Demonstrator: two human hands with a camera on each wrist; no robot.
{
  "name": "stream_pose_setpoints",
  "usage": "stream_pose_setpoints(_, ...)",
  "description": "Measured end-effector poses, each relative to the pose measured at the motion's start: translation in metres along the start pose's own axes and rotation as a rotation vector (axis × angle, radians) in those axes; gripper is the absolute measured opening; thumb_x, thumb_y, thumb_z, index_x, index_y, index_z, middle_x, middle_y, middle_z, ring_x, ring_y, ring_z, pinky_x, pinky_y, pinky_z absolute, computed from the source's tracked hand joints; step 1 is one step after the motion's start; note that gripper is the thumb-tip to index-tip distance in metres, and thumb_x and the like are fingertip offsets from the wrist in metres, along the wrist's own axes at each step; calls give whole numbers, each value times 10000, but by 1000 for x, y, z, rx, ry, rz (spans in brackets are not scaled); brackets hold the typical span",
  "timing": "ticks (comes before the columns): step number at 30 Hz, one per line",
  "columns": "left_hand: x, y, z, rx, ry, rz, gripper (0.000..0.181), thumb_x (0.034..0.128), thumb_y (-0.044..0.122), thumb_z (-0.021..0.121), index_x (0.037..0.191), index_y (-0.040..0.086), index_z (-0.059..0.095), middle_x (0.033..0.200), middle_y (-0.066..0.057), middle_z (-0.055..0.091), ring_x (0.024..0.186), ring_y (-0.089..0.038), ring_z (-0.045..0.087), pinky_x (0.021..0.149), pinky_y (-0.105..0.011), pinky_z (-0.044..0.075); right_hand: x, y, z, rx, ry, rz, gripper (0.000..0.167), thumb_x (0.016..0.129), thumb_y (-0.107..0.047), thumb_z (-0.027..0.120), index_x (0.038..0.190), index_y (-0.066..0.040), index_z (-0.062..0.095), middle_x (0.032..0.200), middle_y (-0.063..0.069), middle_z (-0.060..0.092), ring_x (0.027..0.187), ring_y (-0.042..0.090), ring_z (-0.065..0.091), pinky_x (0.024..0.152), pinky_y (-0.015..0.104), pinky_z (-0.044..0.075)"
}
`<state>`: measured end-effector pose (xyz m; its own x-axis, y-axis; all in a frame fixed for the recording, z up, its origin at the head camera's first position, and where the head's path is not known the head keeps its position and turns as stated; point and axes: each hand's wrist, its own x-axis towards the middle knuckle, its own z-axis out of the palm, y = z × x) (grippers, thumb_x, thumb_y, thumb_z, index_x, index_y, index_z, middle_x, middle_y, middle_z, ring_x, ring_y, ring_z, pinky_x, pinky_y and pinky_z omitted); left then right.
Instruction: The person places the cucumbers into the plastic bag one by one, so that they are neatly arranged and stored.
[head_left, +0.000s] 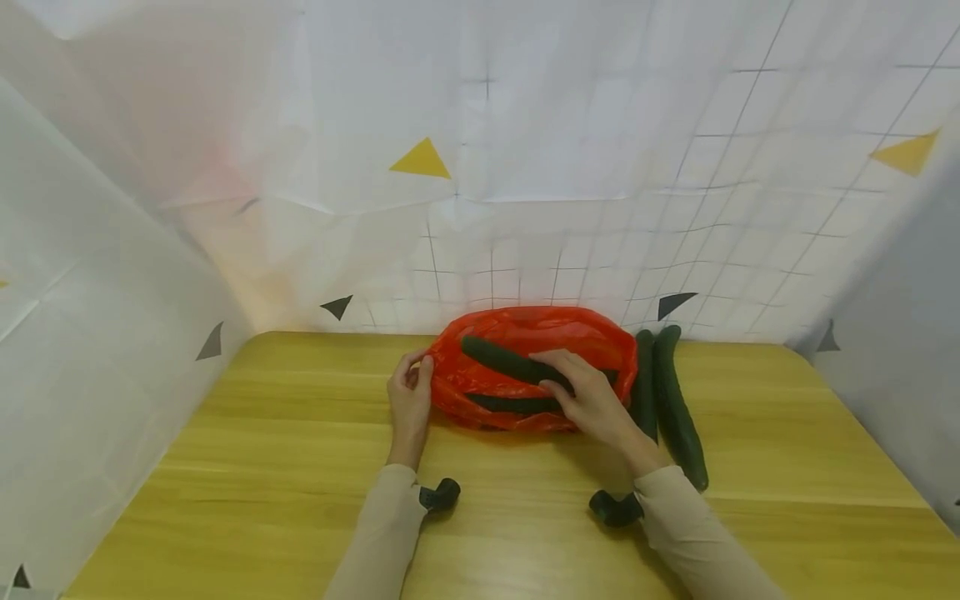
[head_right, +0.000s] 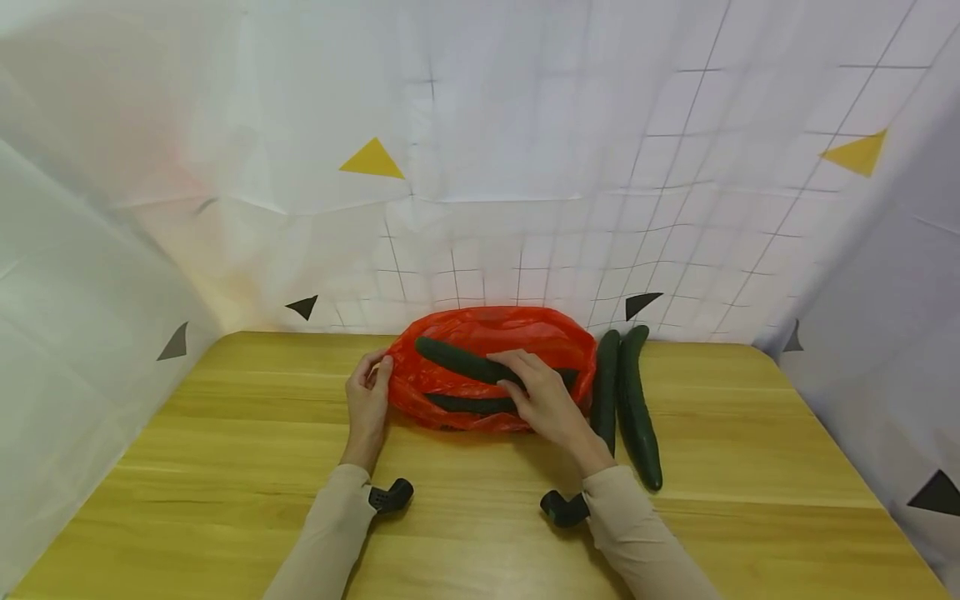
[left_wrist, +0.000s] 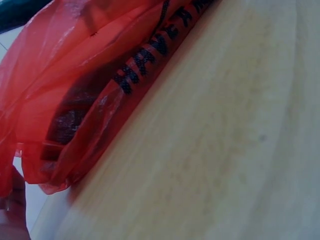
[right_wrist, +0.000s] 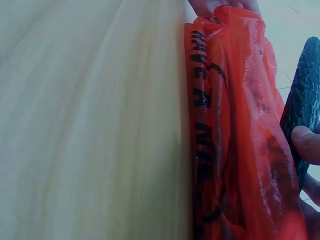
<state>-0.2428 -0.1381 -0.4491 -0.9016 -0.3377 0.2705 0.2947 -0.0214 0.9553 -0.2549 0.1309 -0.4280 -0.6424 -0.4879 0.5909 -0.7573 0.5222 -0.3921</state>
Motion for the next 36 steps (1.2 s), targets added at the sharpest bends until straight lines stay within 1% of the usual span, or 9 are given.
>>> stream_pose_setpoints(7, 0, 0, 0, -12, -2, 24, 289, 922, 158, 607, 1119, -52, 626, 1050, -210, 624, 742, -43, 550, 664, -146, 449, 0, 2, 7, 2, -15, 9, 445, 857, -58, 667, 1275, -161, 559, 1197, -26, 604, 1107, 147, 568, 919, 377, 490)
stream_pose_setpoints(13, 0, -1, 0, -13, -2, 21, 284, 924, 161, 605, 1121, -41, 629, 1064, -192, 625, 761, -42, 556, 682, -146, 457, -1, 10, 18, 8, -49, 37, 397, 881, -87, 645, 1265, -154, 568, 1213, -19, 606, 1122, 167, 562, 930, 401, 479)
stream_pose_setpoints(18, 0, -1, 1, -10, -8, 16, 279, 926, 156, 601, 1124, -39, 627, 1084, -192, 621, 785, -65, 552, 695, -146, 454, -4, 16, 27, 7, -85, 70, 353, 871, -97, 661, 1217, -131, 599, 1193, 5, 625, 1127, 195, 569, 927, 422, 484)
stream_pose_setpoints(21, 0, -1, 1, -3, -8, 15, 279, 925, 156, 602, 1123, -38, 627, 1088, -193, 623, 792, -82, 550, 701, -141, 454, -5, 15, 29, 27, -86, 96, 348, 866, -99, 668, 1206, -138, 609, 1188, -1, 628, 1127, 189, 572, 931, 416, 484)
stream_pose_setpoints(27, 0, 0, 1, 2, -7, 10, 269, 925, 153, 602, 1116, -34, 630, 1074, -194, 623, 781, -93, 544, 687, -146, 452, -6, 14, 29, 24, -94, 111, 338, 876, -111, 659, 1209, -147, 610, 1198, -5, 628, 1131, 192, 570, 942, 425, 476)
stream_pose_setpoints(30, -1, 1, 1, -11, 0, 28, 267, 920, 141, 608, 1093, -61, 626, 1048, -201, 619, 791, -90, 554, 694, -145, 459, -5, 13, 28, 22, -103, 115, 331, 882, -119, 654, 1208, -155, 612, 1203, -1, 630, 1139, 201, 569, 950, 437, 469)
stream_pose_setpoints(32, -1, 1, 1, -31, 10, 43, 258, 915, 124, 612, 1071, -82, 622, 1027, -181, 619, 797, -97, 567, 692, -145, 468, -5, 13, 27, 22, -105, 111, 326, 883, -117, 652, 1205, -149, 613, 1203, 9, 632, 1140, 208, 570, 950, 444, 468)
stream_pose_setpoints(36, -3, 0, 1, -89, 34, 68, 242, 904, 87, 618, 1035, -116, 606, 990, -93, 615, 807, -122, 593, 707, -152, 494, -5, 12, 28, 22, -103, 98, 322, 882, -107, 652, 1200, -132, 614, 1194, 28, 638, 1134, 223, 574, 936, 458, 472)
